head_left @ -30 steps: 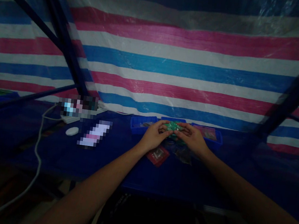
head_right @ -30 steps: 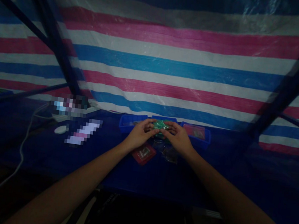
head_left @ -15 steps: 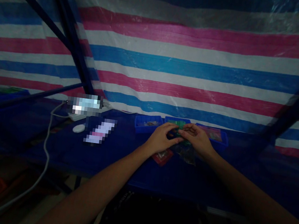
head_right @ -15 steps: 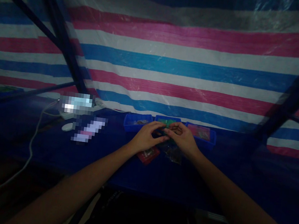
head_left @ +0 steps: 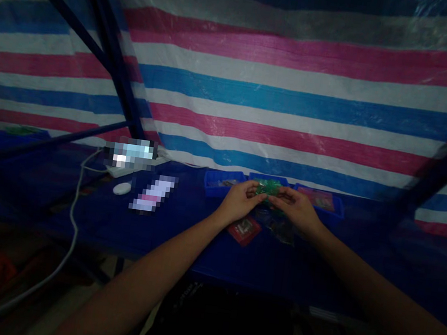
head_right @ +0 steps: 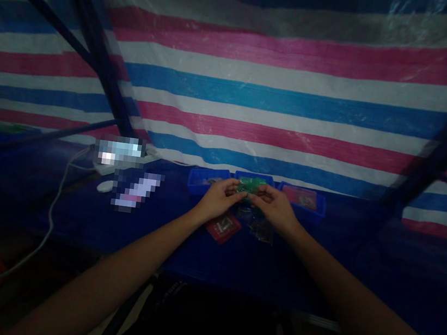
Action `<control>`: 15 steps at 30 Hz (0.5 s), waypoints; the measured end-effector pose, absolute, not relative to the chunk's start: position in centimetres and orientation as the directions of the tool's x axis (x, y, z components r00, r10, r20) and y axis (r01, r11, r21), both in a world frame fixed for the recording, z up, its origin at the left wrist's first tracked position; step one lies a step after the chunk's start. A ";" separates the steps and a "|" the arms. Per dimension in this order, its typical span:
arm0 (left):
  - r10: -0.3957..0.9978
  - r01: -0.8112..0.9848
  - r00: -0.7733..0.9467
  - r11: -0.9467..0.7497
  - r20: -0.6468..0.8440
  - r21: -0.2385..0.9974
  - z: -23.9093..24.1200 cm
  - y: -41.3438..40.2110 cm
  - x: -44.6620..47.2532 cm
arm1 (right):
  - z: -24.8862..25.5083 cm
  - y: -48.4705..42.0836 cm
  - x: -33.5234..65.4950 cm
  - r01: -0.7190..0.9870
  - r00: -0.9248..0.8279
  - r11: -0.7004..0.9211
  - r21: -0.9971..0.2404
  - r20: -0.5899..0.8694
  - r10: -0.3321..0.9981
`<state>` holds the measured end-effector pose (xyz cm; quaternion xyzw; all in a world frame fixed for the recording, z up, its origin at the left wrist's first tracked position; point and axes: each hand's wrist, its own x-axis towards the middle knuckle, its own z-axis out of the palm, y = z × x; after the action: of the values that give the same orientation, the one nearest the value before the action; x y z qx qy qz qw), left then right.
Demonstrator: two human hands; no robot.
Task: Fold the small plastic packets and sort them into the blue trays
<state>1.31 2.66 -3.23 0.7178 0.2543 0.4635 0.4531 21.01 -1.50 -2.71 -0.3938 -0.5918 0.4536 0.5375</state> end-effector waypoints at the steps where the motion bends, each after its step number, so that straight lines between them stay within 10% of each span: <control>1: 0.786 -0.034 0.429 -0.479 0.445 0.877 -3.2 2.6 1.3 | -2.7 -1.5 20.9 -0.032 -0.111 0.277 -0.960 0.279 0.954; 9: 0.693 0.213 0.372 -0.711 0.618 0.670 -1.5 1.5 0.5 | -2.2 -1.5 21.1 -0.043 0.073 0.280 -0.959 0.276 0.958; 15: 0.745 0.211 0.501 -0.598 0.440 0.773 -1.5 1.1 0.7 | -2.0 -1.9 20.7 -0.045 -0.131 0.290 -0.956 0.294 0.947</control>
<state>0.72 1.12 -1.53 0.7994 0.2989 0.4001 0.3340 20.65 -1.94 -1.96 -0.3789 -0.5953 0.4597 0.5392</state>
